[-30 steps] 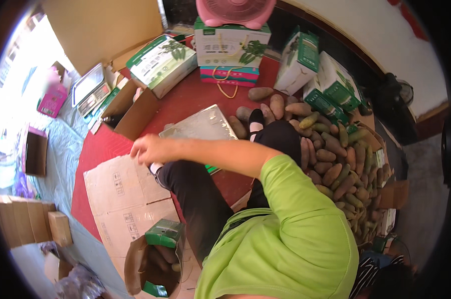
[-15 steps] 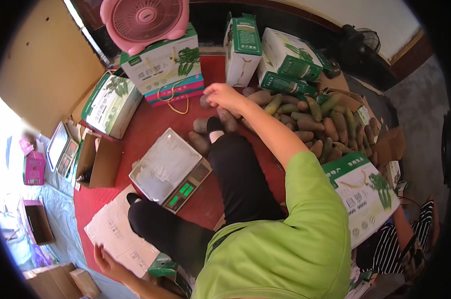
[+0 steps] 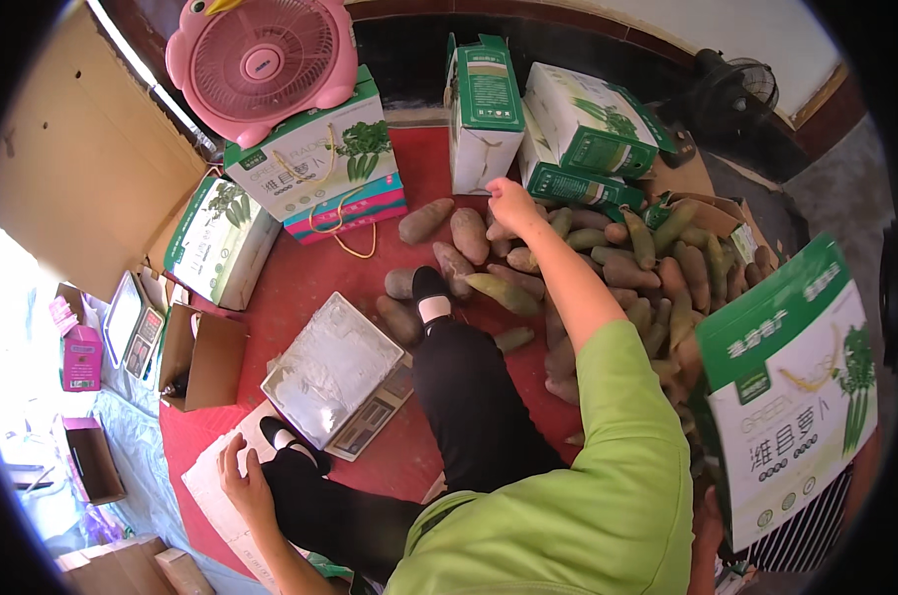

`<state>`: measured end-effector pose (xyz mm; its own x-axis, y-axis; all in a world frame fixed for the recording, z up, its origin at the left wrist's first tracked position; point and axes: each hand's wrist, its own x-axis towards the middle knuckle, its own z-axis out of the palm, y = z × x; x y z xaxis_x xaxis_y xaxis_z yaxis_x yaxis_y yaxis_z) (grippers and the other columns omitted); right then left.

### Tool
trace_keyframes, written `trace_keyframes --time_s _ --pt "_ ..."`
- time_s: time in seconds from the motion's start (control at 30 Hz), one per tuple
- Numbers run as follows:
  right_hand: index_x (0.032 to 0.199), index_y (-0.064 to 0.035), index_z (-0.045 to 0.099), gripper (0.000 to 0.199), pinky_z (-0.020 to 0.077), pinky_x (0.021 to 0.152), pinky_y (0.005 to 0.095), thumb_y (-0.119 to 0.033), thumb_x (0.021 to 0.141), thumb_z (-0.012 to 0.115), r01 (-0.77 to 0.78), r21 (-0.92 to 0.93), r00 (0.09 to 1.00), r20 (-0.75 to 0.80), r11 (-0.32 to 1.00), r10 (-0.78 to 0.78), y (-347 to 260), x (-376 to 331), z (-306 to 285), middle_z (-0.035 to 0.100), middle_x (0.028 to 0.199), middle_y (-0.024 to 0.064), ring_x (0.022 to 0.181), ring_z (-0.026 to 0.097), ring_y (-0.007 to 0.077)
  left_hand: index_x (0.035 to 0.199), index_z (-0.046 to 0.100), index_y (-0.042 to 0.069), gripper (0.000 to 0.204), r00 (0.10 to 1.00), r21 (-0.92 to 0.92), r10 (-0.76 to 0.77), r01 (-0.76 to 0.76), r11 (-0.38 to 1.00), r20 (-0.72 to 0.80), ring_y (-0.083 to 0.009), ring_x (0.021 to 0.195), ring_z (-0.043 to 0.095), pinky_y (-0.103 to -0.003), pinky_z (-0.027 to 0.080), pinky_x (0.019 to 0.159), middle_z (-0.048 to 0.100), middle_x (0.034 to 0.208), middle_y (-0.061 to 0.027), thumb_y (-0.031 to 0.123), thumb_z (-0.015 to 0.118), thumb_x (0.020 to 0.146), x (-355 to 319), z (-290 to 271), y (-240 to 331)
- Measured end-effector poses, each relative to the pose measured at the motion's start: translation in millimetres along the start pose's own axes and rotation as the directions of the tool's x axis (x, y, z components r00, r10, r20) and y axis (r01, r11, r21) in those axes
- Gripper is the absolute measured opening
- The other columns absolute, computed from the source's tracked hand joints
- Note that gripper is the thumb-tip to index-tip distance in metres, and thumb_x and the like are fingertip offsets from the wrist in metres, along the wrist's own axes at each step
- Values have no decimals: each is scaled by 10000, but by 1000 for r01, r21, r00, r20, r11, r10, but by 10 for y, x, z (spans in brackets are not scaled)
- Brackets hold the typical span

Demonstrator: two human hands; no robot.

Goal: Packing sweet potatoes into boxes and weighing them on a digital scale.

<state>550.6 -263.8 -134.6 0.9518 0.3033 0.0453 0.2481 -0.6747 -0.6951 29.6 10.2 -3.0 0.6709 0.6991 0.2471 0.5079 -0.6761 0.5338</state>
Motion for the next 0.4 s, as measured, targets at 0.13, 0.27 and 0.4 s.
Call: trace_keyframes --time_s 0.13,0.27,0.4 --pt "1060 -37 640 259 512 796 351 -85 809 596 19 128 999 -35 992 -15 82 233 127 682 970 153 899 656 273 1101 616 -8 283 999 5 17 -17 1000 51 -298 943 591 -388 453 860 627 972 -145 -17 587 820 73 85 63" --pt "1041 -37 644 224 518 779 362 -96 843 556 120 320 991 14 940 -131 63 -222 223 681 932 174 883 659 291 1115 617 0 290 999 23 0 -1 1000 53 -306 947 595 -395 457 856 628 975 -152 -9 585 827 108 133 88" --pt "1122 -40 613 251 484 875 300 -52 874 574 131 379 981 85 916 -176 -304 -1026 -58 656 1032 122 979 621 186 1127 617 8 287 998 51 4 -8 999 67 -307 973 599 -395 456 877 631 993 -160 19 598 841 87 118 -31"
